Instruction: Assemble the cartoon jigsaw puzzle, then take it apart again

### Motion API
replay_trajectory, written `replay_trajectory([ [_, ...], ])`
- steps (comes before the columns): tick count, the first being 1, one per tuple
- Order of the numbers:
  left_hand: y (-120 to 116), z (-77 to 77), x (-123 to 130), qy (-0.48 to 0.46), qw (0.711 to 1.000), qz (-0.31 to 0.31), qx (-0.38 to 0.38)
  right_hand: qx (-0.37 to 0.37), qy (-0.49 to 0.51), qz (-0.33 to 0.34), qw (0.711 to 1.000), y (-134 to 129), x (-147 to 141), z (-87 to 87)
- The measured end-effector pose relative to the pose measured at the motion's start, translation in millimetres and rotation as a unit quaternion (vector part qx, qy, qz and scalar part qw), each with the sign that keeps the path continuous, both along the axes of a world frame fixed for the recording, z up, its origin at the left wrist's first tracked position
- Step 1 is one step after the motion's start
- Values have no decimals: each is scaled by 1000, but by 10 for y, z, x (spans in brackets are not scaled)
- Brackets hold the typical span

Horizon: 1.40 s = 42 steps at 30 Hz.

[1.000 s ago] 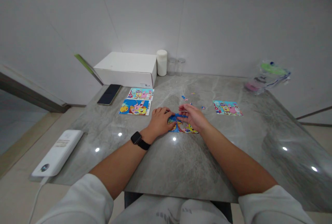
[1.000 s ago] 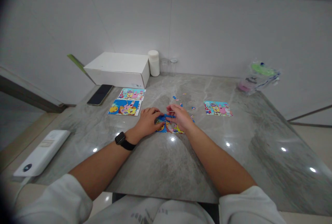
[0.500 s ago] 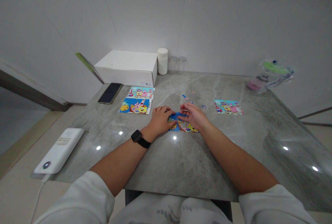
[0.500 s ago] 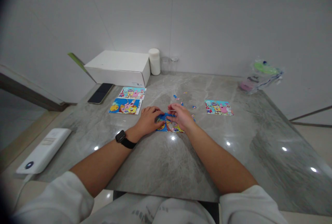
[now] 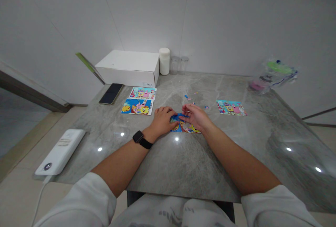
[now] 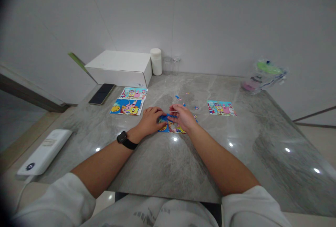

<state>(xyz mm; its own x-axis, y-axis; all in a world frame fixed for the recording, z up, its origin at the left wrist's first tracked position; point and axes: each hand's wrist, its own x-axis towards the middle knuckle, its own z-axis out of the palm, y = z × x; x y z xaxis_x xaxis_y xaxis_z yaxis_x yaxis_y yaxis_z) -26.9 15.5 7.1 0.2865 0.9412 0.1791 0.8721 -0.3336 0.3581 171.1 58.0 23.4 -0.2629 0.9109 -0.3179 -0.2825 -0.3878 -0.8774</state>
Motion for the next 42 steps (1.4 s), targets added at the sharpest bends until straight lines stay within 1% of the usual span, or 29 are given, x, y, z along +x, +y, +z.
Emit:
replay_trajectory([
  [4, 0, -10, -4, -4, 1000, -1, 2, -3, 3, -5, 1000, 4, -9, -5],
  [9, -5, -4, -9, -6, 1000, -4, -1, 9, -20, -18, 1000, 15, -8, 9],
  [14, -3, -10, -7, -1, 1000, 0, 4, 12, -23, -3, 1000, 4, -21, 6],
  [20, 1, -26, -10, -1, 1000, -1, 3, 9, -13, -1, 1000, -2, -36, -8],
  [24, 4, -27, -15, -5, 1000, -2, 1, 27, -28, 8, 999, 1, -58, -40],
  [26, 5, -28, -16, -4, 1000, -3, 2, 57, -61, 21, 996, 2, -78, -71],
  [28, 6, -26, -14, -1, 1000, -3, 4, 119, -129, 42, 984, -1, -103, -106],
  [29, 7, -25, -12, 1, 1000, -2, 5, 162, -171, 49, 970, -5, -116, -123],
  [32, 9, -19, -5, 5, 1000, 1, 2, 299, -284, 53, 909, -25, -151, -161],
  [34, 11, -17, -2, 5, 1000, 4, -1, 357, -332, 54, 871, -37, -170, -177],
  [35, 12, -17, -1, 5, 1000, 6, -2, 373, -351, 58, 857, -42, -177, -183],
  [37, 14, -19, -2, 6, 1000, 8, -1, 389, -379, 64, 837, -45, -185, -194],
  [39, 14, -21, -4, 6, 1000, 8, 0, 395, -393, 64, 828, -42, -188, -209],
  [42, 13, -20, -2, 3, 1000, 6, 3, 396, -402, 60, 823, -31, -193, -238],
])
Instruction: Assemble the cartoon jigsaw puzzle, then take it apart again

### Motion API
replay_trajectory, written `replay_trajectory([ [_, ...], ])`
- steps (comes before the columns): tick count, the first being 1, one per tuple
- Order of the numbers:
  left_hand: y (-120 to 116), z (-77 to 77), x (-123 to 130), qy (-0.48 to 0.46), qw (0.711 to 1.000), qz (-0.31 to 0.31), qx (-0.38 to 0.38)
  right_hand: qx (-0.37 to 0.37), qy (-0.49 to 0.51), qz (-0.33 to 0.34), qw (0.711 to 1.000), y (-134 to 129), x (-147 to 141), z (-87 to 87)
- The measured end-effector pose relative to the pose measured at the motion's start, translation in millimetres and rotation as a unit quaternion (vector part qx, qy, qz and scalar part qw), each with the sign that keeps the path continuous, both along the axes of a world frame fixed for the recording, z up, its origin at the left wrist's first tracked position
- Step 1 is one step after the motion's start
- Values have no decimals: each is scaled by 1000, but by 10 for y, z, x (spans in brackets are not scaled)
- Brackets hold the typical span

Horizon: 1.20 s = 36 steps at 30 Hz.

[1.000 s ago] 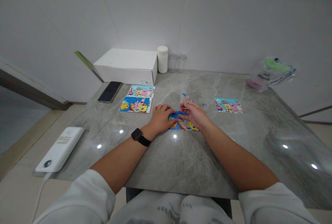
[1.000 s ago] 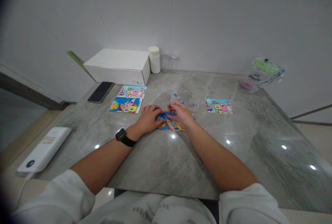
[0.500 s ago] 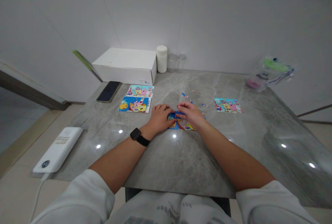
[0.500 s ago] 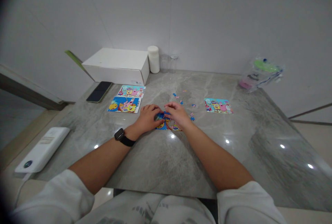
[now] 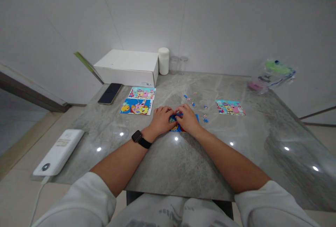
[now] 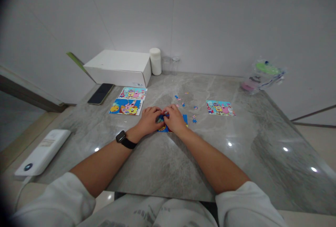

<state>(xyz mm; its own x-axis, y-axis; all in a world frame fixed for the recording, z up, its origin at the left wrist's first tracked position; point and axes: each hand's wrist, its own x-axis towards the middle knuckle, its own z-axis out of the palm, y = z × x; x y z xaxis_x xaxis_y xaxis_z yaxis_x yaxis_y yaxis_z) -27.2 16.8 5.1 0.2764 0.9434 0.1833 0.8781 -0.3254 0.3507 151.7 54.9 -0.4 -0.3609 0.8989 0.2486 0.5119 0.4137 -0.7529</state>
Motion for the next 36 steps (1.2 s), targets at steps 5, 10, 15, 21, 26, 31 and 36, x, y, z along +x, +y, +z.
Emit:
replay_trajectory([
  [5, 2, 11, 8, 1, 1000, -2, -1, 6, -14, -10, 1000, 18, -20, -17],
  [10, 12, -21, -20, -15, 1000, -15, 3, -13, -38, -43, 998, 176, 217, 193],
  [15, 32, -85, -46, -33, 999, -21, 18, -11, -167, -98, 981, 483, 781, 435],
  [21, 47, -131, -53, -46, 998, -24, 29, -52, -334, -92, 937, 624, 1071, 340],
  [26, 70, -185, -66, -50, 998, -31, 36, -45, -383, -77, 919, 606, 1075, 340],
  [31, 74, -182, -62, -47, 998, -35, 32, -63, -404, 7, 913, 514, 988, 412],
  [36, 70, -168, -55, -43, 998, -38, 27, -69, -412, 24, 908, 459, 887, 396],
])
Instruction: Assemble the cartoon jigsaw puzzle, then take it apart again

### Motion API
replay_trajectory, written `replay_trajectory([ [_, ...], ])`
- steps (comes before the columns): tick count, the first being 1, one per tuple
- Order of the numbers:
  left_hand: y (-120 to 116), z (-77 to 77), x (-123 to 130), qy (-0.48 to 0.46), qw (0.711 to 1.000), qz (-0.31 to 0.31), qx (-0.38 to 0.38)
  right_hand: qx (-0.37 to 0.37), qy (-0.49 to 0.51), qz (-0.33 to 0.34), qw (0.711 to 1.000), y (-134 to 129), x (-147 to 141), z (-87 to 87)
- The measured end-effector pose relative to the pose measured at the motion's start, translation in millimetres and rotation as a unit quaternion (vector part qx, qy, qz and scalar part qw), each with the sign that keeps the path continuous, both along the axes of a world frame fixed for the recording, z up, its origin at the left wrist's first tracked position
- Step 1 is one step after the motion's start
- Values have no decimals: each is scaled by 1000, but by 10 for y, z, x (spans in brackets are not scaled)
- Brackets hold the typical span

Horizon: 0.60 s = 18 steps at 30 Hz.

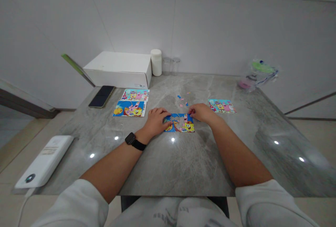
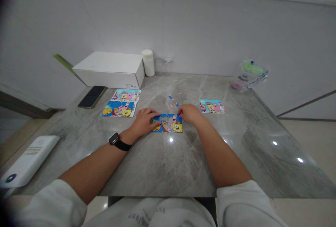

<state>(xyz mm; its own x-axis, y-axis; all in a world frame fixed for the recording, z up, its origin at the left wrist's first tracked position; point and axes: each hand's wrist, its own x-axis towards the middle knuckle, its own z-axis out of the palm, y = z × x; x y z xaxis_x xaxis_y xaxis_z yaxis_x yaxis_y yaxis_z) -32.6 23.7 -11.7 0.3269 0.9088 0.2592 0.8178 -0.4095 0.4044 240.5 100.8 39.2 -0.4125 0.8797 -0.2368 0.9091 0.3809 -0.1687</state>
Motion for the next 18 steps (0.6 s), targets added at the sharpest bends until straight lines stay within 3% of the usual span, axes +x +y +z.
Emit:
replay_trajectory([
  [4, 5, -11, -3, -16, 1000, -3, 9, 3, 46, -19, 999, 44, 88, 72],
  [11, 36, 58, -28, -137, 988, 45, 56, 138, 194, -159, 958, 144, 550, 439],
  [14, 61, 101, -41, -197, 977, 59, 65, 142, 190, -172, 956, 181, 597, 481],
  [18, 90, 136, -58, -255, 961, 80, 71, 103, 130, -140, 976, 346, 433, 419],
])
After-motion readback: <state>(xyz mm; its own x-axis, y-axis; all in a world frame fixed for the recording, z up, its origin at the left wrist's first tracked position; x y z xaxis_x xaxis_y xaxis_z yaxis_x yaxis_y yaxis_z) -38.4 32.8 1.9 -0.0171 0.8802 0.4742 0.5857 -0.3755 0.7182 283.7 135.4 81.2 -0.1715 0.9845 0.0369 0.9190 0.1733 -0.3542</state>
